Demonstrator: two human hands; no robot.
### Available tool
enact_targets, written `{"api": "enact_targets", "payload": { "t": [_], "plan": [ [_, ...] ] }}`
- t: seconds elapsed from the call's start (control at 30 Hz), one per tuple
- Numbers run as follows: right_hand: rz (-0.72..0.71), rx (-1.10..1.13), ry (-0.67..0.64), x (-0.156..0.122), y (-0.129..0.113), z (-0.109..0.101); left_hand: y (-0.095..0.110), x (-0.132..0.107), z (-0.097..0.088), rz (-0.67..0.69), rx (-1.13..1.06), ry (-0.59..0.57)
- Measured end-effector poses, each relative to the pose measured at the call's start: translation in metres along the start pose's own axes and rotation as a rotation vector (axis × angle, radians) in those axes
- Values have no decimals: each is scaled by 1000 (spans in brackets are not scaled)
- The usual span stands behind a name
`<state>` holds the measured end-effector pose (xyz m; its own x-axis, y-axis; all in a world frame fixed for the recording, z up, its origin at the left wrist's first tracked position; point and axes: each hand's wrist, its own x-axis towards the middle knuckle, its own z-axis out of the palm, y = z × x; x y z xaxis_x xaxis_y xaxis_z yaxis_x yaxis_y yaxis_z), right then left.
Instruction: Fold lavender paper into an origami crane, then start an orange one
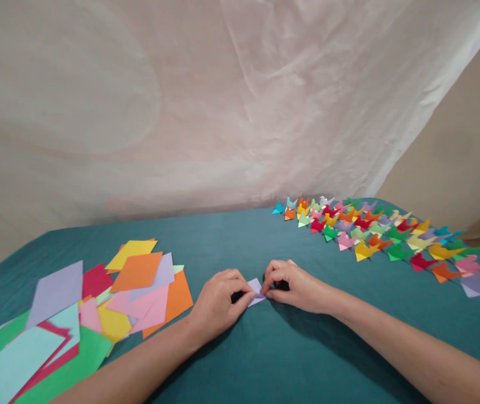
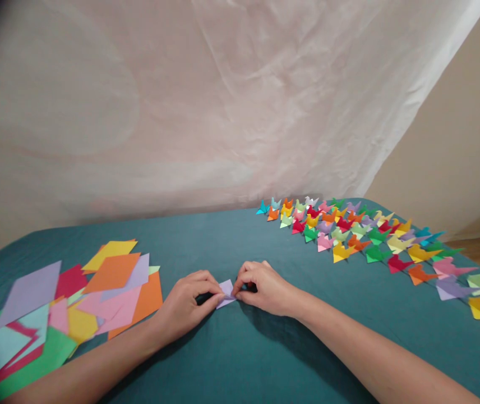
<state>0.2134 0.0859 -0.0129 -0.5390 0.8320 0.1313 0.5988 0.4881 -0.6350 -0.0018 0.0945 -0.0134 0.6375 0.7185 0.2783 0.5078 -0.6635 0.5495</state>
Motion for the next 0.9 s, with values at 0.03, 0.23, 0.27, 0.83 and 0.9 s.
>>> {"api": "enact_targets", "payload": {
  "t": [0.03,0.23,0.27,0.83,0.9],
  "plan": [
    [-10,-2,-4,0,0,-1,0,0,0,-9,-5,-3],
    [-16,1,3,-1,-3,-1,0,-1,1,-56,-40,-8],
    [-5,4,12,0,-3,0,0,0,1,-58,-45,-8],
    [102,-40,90,1,-10,9,2,-8,-3,163,335,-105],
    [101,-50,95,1,-10,10,3,-9,-3,174,390,-122]
  ]
}}
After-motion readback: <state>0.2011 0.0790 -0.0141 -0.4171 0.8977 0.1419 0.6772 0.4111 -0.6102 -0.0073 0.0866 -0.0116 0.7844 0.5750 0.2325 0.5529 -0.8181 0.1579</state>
